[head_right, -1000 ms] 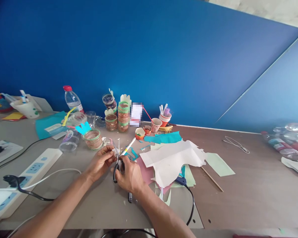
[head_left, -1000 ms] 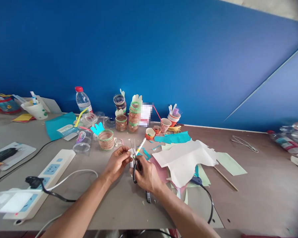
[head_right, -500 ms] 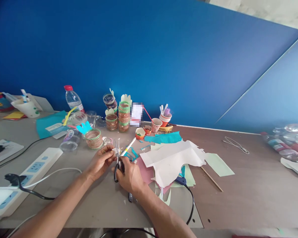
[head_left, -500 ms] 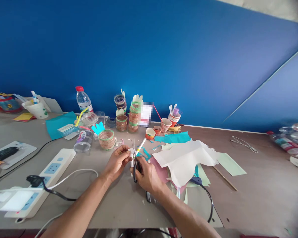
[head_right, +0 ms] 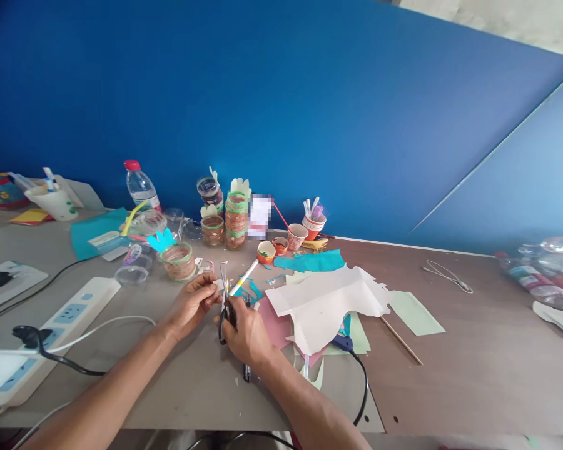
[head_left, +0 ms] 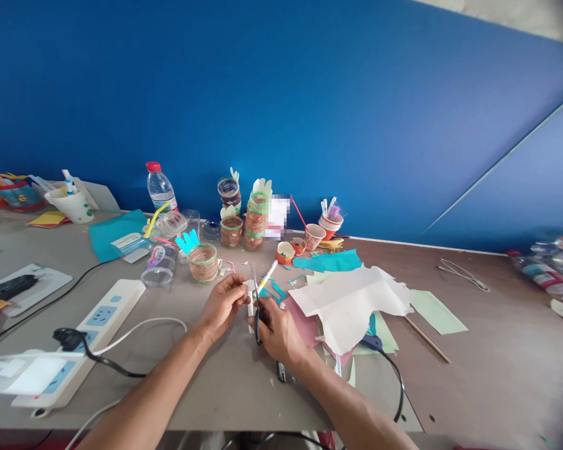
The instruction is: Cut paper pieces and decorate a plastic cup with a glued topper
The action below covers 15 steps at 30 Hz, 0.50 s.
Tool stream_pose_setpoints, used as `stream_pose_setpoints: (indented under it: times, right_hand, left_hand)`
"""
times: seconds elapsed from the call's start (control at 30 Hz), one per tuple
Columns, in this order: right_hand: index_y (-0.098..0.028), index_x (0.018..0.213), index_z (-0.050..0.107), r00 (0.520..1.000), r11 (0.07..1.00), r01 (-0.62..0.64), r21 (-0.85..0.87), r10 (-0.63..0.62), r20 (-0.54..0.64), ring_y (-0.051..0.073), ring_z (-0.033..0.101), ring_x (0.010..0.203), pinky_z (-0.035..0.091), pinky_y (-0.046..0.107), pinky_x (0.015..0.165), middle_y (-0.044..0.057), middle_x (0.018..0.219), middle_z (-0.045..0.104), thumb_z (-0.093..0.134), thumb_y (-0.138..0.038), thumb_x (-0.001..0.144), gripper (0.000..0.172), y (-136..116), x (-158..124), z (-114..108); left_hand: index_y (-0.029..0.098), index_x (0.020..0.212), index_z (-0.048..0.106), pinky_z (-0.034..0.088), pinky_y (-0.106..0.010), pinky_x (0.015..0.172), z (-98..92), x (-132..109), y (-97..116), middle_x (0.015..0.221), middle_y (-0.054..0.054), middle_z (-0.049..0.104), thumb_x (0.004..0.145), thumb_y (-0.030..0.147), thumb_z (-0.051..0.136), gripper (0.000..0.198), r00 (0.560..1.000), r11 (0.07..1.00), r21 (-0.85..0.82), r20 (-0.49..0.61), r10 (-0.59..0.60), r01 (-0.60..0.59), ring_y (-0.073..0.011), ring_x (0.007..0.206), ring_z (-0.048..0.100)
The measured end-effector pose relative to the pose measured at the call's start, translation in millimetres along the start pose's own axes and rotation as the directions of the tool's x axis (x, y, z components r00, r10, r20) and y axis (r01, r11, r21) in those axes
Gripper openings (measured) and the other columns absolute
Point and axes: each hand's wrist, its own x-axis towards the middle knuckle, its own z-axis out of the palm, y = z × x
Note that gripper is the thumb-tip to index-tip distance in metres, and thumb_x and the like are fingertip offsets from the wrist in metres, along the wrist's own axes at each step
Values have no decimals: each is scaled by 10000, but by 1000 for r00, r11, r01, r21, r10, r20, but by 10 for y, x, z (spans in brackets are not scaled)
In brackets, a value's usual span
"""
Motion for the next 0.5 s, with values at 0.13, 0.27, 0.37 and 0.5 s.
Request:
stream_pose_setpoints:
  times: [0.13, 0.27, 0.37, 0.5]
  right_hand:
    - [-174, 1016, 553, 1000, 1000, -2, 12, 2, 5, 135, 488, 557, 360, 239, 539, -8, 664, 586, 504, -244, 832, 203, -5, -1, -2]
    - [-184, 1012, 556, 1000, 999, -7, 42, 7, -11, 145, 508, 560, 365, 243, 539, -11, 648, 575, 498, -226, 820, 205, 3, 0, 14]
    - [-179, 1011, 546, 999, 992, -30, 122, 35, -42, 130, 466, 527, 353, 237, 519, -32, 622, 537, 511, -239, 803, 219, 2, 9, 6]
    - [-177, 966, 523, 993, 959, -17, 283, 48, -106, 112, 414, 544, 346, 227, 510, -44, 650, 476, 495, -325, 830, 202, 10, 27, -36]
  left_hand:
    - [165, 791, 594, 451, -227, 626, 7, 0, 2, 528, 85, 479, 664, 243, 777, 236, 1000, 1000, 7, -16, -4, 4, -48, 489, 414]
    - [167, 793, 591, 451, -228, 628, 4, 2, -4, 529, 87, 478, 659, 244, 778, 243, 1000, 1000, 7, -24, -11, 11, -48, 488, 415]
    - [169, 795, 591, 447, -220, 626, -10, 2, -8, 536, 89, 475, 661, 245, 780, 244, 999, 1000, 0, -30, -16, 16, -46, 492, 414]
    - [171, 805, 589, 440, -208, 622, -20, -1, -5, 586, 80, 502, 670, 251, 779, 247, 998, 1000, 6, -54, -17, 17, -44, 519, 433]
